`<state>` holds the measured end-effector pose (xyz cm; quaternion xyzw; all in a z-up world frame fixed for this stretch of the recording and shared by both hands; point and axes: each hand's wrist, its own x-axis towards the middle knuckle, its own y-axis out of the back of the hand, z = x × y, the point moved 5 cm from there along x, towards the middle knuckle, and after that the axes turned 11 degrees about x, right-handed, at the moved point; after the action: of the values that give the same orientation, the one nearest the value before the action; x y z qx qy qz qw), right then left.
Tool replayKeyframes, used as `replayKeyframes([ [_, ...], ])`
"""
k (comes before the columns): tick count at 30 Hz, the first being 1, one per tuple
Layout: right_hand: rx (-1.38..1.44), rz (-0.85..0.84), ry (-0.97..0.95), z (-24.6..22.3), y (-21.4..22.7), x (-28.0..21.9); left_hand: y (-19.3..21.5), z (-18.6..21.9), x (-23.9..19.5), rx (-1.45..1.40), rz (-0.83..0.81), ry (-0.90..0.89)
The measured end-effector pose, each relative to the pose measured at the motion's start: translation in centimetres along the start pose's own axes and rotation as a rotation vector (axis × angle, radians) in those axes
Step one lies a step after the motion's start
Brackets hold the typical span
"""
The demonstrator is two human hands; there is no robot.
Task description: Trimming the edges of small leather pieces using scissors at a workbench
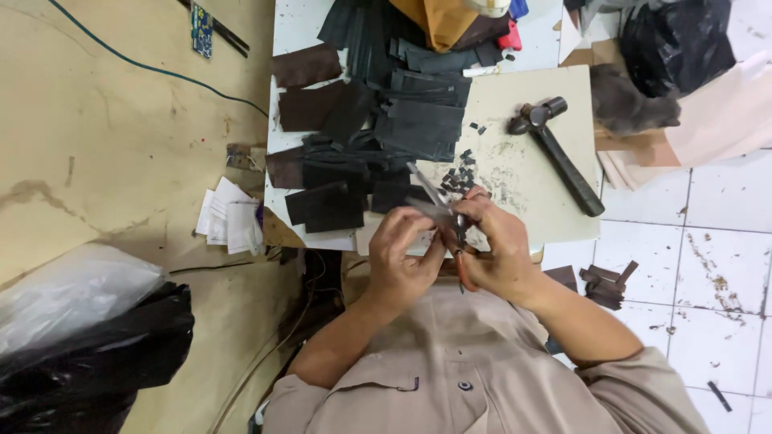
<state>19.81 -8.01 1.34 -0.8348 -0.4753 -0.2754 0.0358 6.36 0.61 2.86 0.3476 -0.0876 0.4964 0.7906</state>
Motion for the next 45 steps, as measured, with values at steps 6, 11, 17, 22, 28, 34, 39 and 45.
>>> replayKeyframes([
  [6,0.32,0.087,-0.166,0.3,0.4,1.3,1.1,0.9,3.1,-0.092,-0.265,-0.018],
  [11,0.224,0.119,-0.074,1.8,1.5,-0.2,-1.4,-1.6,2.1,-0.239,-0.449,0.278],
  [17,0.382,-0.003,-0.331,5.3,3.1,-5.6,-2.1,-2.2,1.6,-0.55,-0.501,0.454],
  [22,0.612,-0.218,-0.427,7.4,2.9,-10.7,-2.6,-2.4,1.5,-0.566,-0.573,0.412],
  [28,0.374,-0.164,-0.249,8.0,3.8,-11.7,-3.0,-1.8,1.5,-0.541,-0.599,0.432],
  [34,0.314,-0.185,-0.213,6.7,3.9,-10.1,-3.0,-1.5,1.6,-0.536,-0.59,0.456],
  [39,0.28,-0.169,-0.23,6.5,4.1,-9.9,-2.9,-1.2,2.0,-0.515,-0.596,0.443],
  [45,0.278,-0.14,-0.292,7.9,3.9,-11.3,-3.2,-1.2,2.3,-0.503,-0.578,0.445],
])
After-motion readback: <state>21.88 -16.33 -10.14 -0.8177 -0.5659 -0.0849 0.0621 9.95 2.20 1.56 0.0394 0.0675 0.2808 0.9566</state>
